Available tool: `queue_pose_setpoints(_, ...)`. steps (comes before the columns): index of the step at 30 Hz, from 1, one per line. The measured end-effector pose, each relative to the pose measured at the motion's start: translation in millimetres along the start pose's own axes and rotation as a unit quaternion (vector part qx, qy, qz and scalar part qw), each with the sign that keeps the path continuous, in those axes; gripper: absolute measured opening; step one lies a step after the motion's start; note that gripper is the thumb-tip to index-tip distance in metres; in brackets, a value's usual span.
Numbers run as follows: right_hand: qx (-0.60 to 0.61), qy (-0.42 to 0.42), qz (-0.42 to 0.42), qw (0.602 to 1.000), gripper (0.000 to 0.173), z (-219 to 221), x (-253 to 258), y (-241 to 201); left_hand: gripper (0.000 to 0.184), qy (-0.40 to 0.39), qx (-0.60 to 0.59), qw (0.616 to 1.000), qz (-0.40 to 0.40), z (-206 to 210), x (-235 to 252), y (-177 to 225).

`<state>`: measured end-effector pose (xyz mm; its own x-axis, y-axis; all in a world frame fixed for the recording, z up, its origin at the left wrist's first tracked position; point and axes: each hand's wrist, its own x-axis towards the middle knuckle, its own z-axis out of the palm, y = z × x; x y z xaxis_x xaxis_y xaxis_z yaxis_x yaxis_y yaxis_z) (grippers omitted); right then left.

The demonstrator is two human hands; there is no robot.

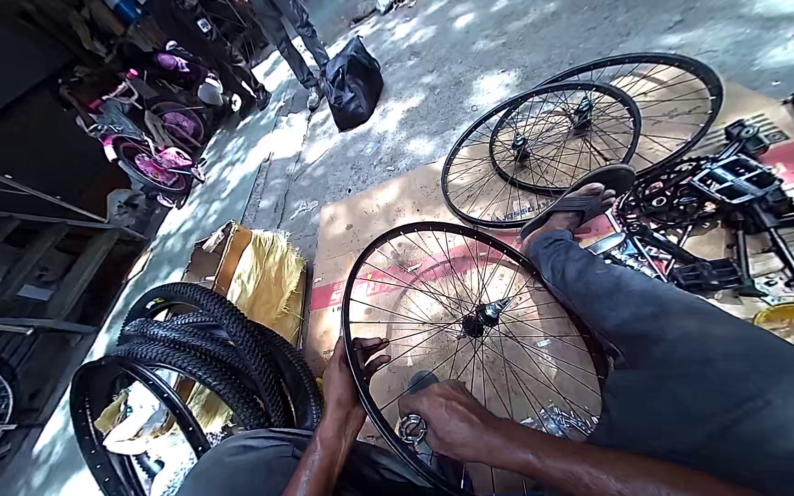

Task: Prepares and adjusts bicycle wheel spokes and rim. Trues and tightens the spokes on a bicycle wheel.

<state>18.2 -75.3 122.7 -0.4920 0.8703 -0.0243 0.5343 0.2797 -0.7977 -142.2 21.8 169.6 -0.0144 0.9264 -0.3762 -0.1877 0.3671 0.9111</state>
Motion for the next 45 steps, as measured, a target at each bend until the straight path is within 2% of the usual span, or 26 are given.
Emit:
queue_pose_setpoints(3, 0.093, -0.101, -0.074, 0.988, 0.037, -27.3, -6.4, 12.0, 0.054, 0.004, -0.001, 1.000, -0.004, -1.9, 1.0, -0.2)
queue_pose_setpoints(5, 0.156, -0.105, -0.098, 0.977, 0.033, -35.3, -11.1, 19.5, 0.053, 0.002, -0.001, 1.000, -0.002, -2.9, 1.5, -1.1)
queue_pose_setpoints(6, 0.169, -0.081, -0.081, 0.979, 0.028, -32.7, -11.0, 18.8, 0.052, 0.001, 0.000, 1.000, -0.001, -3.0, 1.9, -1.3)
queue_pose_setpoints(8, 0.124, -0.009, -0.022, 0.992, 0.024, -18.3, -7.3, 8.5, 0.052, 0.003, 0.001, 1.000, 0.002, -2.0, 2.1, -1.1)
queue_pose_setpoints(10, 0.017, 0.027, -0.011, 0.999, 0.025, -1.7, -1.8, -0.1, 0.051, 0.000, 0.001, 1.000, 0.004, -1.6, 2.3, -0.4)
queue_pose_setpoints(12, -0.017, -0.021, -0.018, 0.999, 0.026, -5.3, 0.4, -3.3, 0.053, 0.003, 0.004, 1.000, 0.003, -1.4, 3.1, 0.0)
queue_pose_setpoints(15, 0.069, -0.109, -0.087, 0.988, 0.038, -28.3, -5.7, 10.6, 0.052, 0.006, 0.008, 1.000, 0.004, -3.0, 4.1, -1.1)
queue_pose_setpoints(17, 0.094, -0.121, -0.126, 0.980, 0.037, -33.1, -12.3, 15.2, 0.054, -0.010, 0.011, 1.000, -0.007, -3.8, 8.1, 2.6)
queue_pose_setpoints(19, 0.067, -0.104, -0.128, 0.984, 0.030, -26.0, -12.6, 12.5, 0.064, -0.041, 0.034, 0.998, -0.013, -3.7, 14.2, 9.2)
queue_pose_setpoints(20, 0.055, -0.101, -0.120, 0.986, 0.028, -22.8, -10.8, 11.3, 0.062, -0.047, 0.048, 0.998, -0.010, -3.9, 17.3, 10.1)
queue_pose_setpoints(23, 0.052, -0.111, -0.106, 0.987, 0.026, -30.7, -7.3, 14.3, 0.035, -0.024, 0.060, 0.998, 0.006, -6.6, 18.8, 4.7)
queue_pose_setpoints(24, 0.067, -0.093, -0.101, 0.988, 0.026, -38.7, -8.8, 16.7, 0.029, -0.023, 0.049, 0.998, 0.014, -6.5, 14.7, 2.4)
queue_pose_setpoints(26, 0.057, -0.004, -0.082, 0.995, 0.027, -56.1, -13.8, 21.4, 0.025, -0.044, 0.019, 0.998, 0.038, -5.1, 3.3, -3.5)
queue_pose_setpoints(28, -0.054, 0.089, -0.070, 0.992, 0.024, -63.9, -14.5, 29.5, 0.027, -0.082, 0.001, 0.994, 0.070, -4.9, -7.3, -9.2)
queue_pose_setpoints(30, -0.134, 0.087, -0.068, 0.985, 0.021, -62.4, -11.6, 33.9, 0.026, -0.098, -0.009, 0.991, 0.093, -6.1, -9.8, -11.8)
queue_pose_setpoints(31, -0.129, 0.068, -0.080, 0.986, 0.022, -58.5, -9.5, 32.5, 0.033, -0.089, -0.007, 0.991, 0.098, -5.6, -8.0, -11.8)
queue_pose_setpoints(33, -0.056, 0.050, -0.128, 0.989, 0.023, -45.4, -3.7, 25.6, 0.058, -0.051, 0.007, 0.995, 0.085, -3.5, -4.9, -10.0)
queue_pose_setpoints(35, 0.051, 0.076, -0.150, 0.984, 0.022, -28.3, 3.8, 18.2, 0.062, -0.015, 0.027, 0.997, 0.067, -4.0, -4.2, -11.1)
queue_pose_setpoints(37, 0.096, 0.104, -0.094, 0.985, 0.024, -16.2, 9.5, 12.5, 0.058, 0.004, 0.044, 0.998, 0.053, -5.3, -5.2, -11.1)
queue_pose_setpoints(39, 0.045, 0.120, -0.028, 0.991, 0.025, -8.5, 16.6, 6.9, 0.055, 0.006, 0.046, 0.998, 0.038, -4.0, -4.8, -9.6)
queue_pose_setpoints(42, 0.008, 0.042, -0.011, 0.999, 0.020, -16.7, 23.0, 3.6, 0.055, 0.011, 0.043, 0.999, 0.023, -2.5, -5.1, -7.6)
queue_pose_setpoints(44, 0.093, -0.041, -0.037, 0.994, 0.038, -35.8, 18.5, 8.0, 0.053, 0.016, 0.038, 0.999, 0.022, -2.7, -4.6, -7.5)
queue_pose_setpoints(45, 0.139, -0.045, -0.042, 0.988, 0.039, -39.9, 15.2, 11.6, 0.053, 0.017, 0.034, 0.999, 0.022, -2.9, -4.2, -7.8)
